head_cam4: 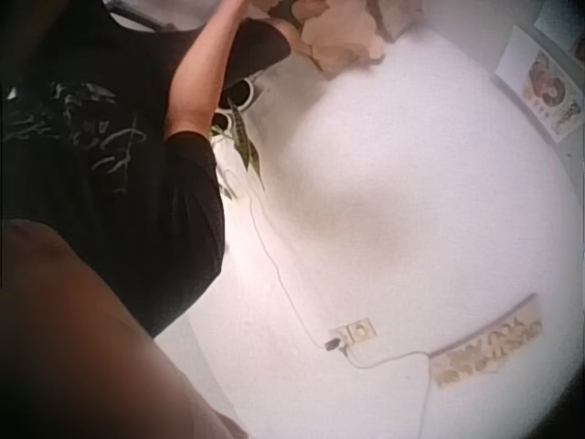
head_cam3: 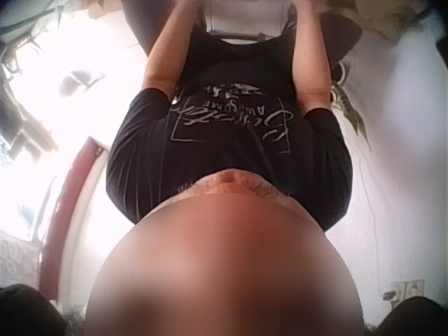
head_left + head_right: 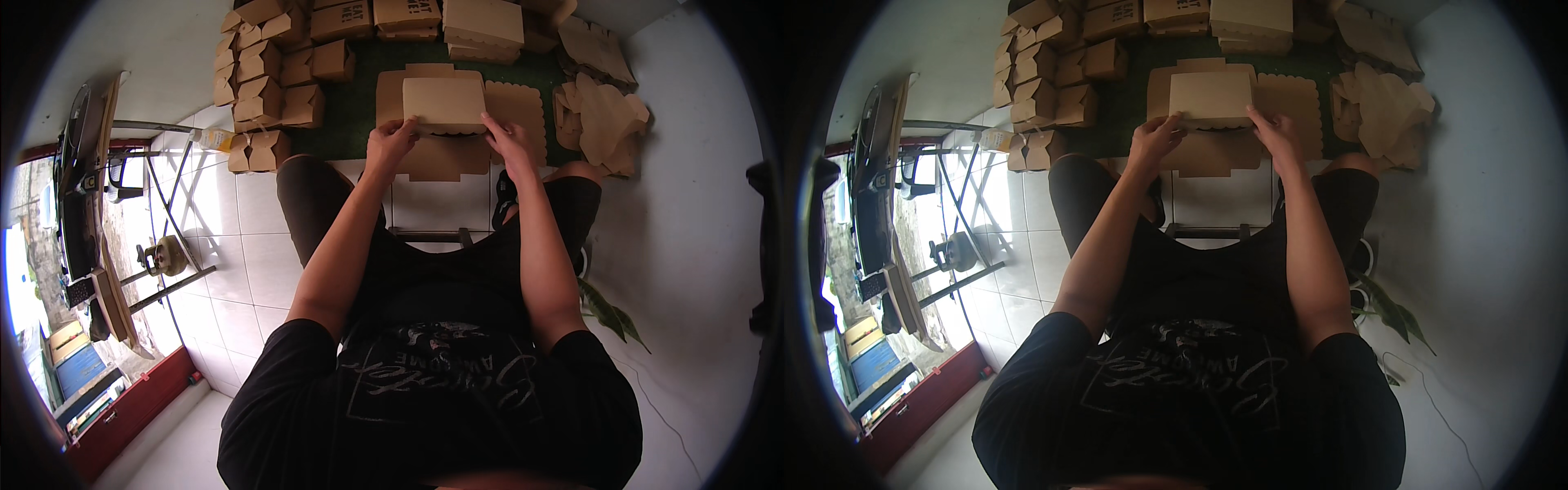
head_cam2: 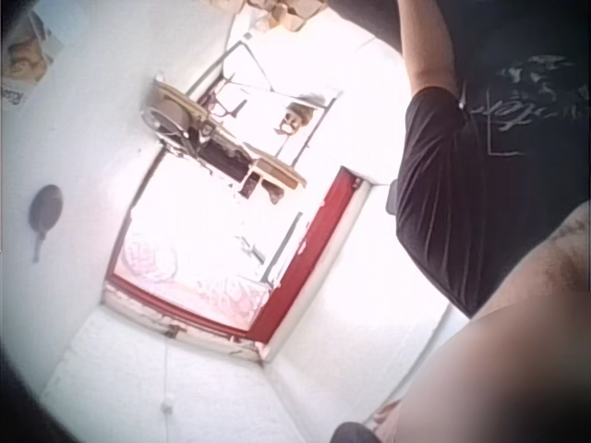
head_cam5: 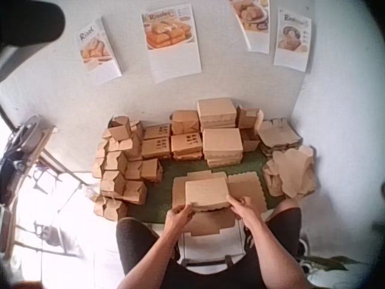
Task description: The person assembles a flat cardboard takeout box by folding the sides and tucking the tabs into slots to form a rectangular container. The finished box is then placed on a stack of completed boxes.
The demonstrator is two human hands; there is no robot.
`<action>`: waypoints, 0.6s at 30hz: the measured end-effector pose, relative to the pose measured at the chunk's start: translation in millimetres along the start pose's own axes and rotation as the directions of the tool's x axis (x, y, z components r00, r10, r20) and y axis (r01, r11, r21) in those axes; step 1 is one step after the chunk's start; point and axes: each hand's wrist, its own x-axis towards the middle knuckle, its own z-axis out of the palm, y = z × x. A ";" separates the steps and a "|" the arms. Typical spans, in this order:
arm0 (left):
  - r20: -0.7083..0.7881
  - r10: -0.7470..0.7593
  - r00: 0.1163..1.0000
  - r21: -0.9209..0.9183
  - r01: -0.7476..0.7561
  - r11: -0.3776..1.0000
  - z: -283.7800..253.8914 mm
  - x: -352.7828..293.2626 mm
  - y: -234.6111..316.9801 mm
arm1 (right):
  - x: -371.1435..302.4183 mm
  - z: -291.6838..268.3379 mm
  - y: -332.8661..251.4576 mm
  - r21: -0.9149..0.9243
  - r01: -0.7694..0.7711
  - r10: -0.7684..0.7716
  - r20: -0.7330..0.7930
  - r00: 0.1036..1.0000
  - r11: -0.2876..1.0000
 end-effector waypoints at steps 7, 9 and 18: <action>0.075 -0.052 0.996 -0.168 0.064 0.984 2.0 2.7 -5.6 | -0.8 3.5 0.0 0.080 0.001 0.000 -0.014 1.000 0.997; 0.083 -0.078 0.994 -0.219 0.094 0.971 4.2 3.1 -6.4 | 0.6 1.8 -1.5 0.046 -0.048 0.048 -0.015 0.999 0.998; 0.064 -0.116 0.991 -0.191 0.126 0.973 9.4 3.7 -2.8 | 9.3 3.3 8.7 0.181 0.031 -0.022 -0.052 0.998 0.983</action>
